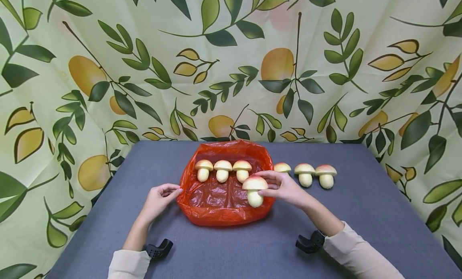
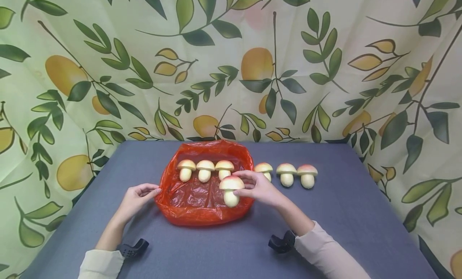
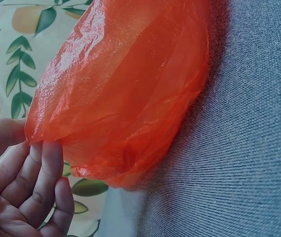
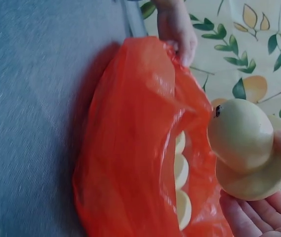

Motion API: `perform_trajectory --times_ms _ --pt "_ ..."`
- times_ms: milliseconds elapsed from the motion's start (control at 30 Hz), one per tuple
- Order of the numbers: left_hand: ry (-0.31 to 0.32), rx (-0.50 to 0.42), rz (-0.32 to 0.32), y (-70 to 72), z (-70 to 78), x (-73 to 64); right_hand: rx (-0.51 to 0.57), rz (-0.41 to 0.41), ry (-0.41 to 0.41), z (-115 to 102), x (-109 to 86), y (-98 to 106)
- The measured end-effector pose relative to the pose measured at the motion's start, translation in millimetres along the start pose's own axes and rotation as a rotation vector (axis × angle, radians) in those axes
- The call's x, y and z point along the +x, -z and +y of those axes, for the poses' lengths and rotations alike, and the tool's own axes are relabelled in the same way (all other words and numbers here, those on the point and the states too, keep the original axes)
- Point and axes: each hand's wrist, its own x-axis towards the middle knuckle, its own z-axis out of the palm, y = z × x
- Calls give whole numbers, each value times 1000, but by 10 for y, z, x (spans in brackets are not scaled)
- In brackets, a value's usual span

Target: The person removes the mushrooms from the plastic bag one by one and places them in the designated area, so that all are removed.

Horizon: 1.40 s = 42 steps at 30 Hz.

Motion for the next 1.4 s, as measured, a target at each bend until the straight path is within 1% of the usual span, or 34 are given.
perform_trajectory --times_ms 233,500,700,933,1133,1400 --pt "-3 5 0 -4 -10 -1 -15 7 36 58 -71 113" --pt "-1 -3 -1 -8 -5 2 -61 15 43 98 -170 231" --pt "8 -1 4 -5 -7 -1 -53 -2 78 95 -225 305" --pt "12 -5 2 -8 -2 -1 -58 -26 151 101 -286 408" --pt "10 -4 7 -1 5 -3 -21 -65 197 112 -353 545" --pt "21 -1 12 -1 20 -6 -21 -39 225 132 -466 743"
